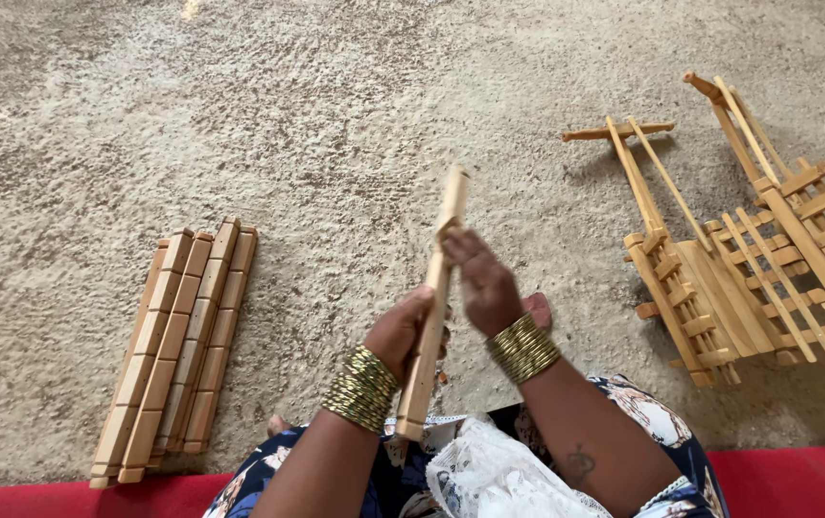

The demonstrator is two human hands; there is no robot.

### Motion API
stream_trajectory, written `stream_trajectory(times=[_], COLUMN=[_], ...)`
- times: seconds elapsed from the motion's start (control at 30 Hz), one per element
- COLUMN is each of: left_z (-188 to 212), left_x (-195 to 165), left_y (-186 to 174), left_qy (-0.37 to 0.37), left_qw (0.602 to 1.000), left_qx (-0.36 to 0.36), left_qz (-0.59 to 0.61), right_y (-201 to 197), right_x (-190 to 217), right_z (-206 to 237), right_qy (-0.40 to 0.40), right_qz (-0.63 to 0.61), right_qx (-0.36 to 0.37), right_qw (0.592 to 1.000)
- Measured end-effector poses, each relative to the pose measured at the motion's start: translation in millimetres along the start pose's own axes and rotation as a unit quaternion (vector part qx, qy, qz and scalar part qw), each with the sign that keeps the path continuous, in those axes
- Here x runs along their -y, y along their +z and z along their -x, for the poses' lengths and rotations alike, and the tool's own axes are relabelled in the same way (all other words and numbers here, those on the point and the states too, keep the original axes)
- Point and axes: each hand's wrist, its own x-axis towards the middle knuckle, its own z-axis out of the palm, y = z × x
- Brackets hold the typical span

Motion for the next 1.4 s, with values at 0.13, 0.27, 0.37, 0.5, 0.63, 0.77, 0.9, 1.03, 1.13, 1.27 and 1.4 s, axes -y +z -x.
stream_trajectory(times=[0.13,0.27,0.37,0.5,0.63,0.77,0.9,1.03,1.13,1.27,1.4], left_z=[-5,-16,-23,-24,-14,-7,-20,-38,-38,-32,-20], left_x=[3,-3,-9,-10,6,14,16,11,15,27,35], left_y=[-4,-28,-54,-57,-16,2,-23,-61,-65,-35,-14], left_qy=[0.014,0.024,0.116,0.104,0.022,0.019,0.045,0.098,0.103,0.049,0.052], left_qw=[0.998,0.999,0.985,0.987,0.999,0.995,0.991,0.990,0.993,0.999,0.987], left_qx=[0.012,-0.037,-0.014,-0.024,-0.036,0.056,0.099,0.103,0.065,0.000,0.106], left_qz=[-0.064,-0.012,0.127,0.120,-0.023,-0.082,-0.072,-0.020,-0.001,0.002,-0.107], right_y=[-4,19,23,25,27,0,8,30,33,30,6], right_x=[-10,22,53,52,2,-32,-17,24,36,8,-30], right_z=[1,3,22,27,4,2,1,6,17,4,-5], right_qy=[0.035,-0.031,-0.101,-0.093,-0.038,0.032,0.121,-0.033,-0.115,-0.025,0.198], right_qz=[-0.005,-0.078,-0.076,-0.094,-0.143,-0.075,-0.138,-0.114,-0.075,-0.182,-0.215], right_qx=[-0.007,0.039,0.096,0.105,0.004,-0.101,-0.043,0.027,0.045,-0.001,-0.123], right_qw=[0.999,0.996,0.987,0.986,0.989,0.991,0.982,0.993,0.990,0.983,0.948])
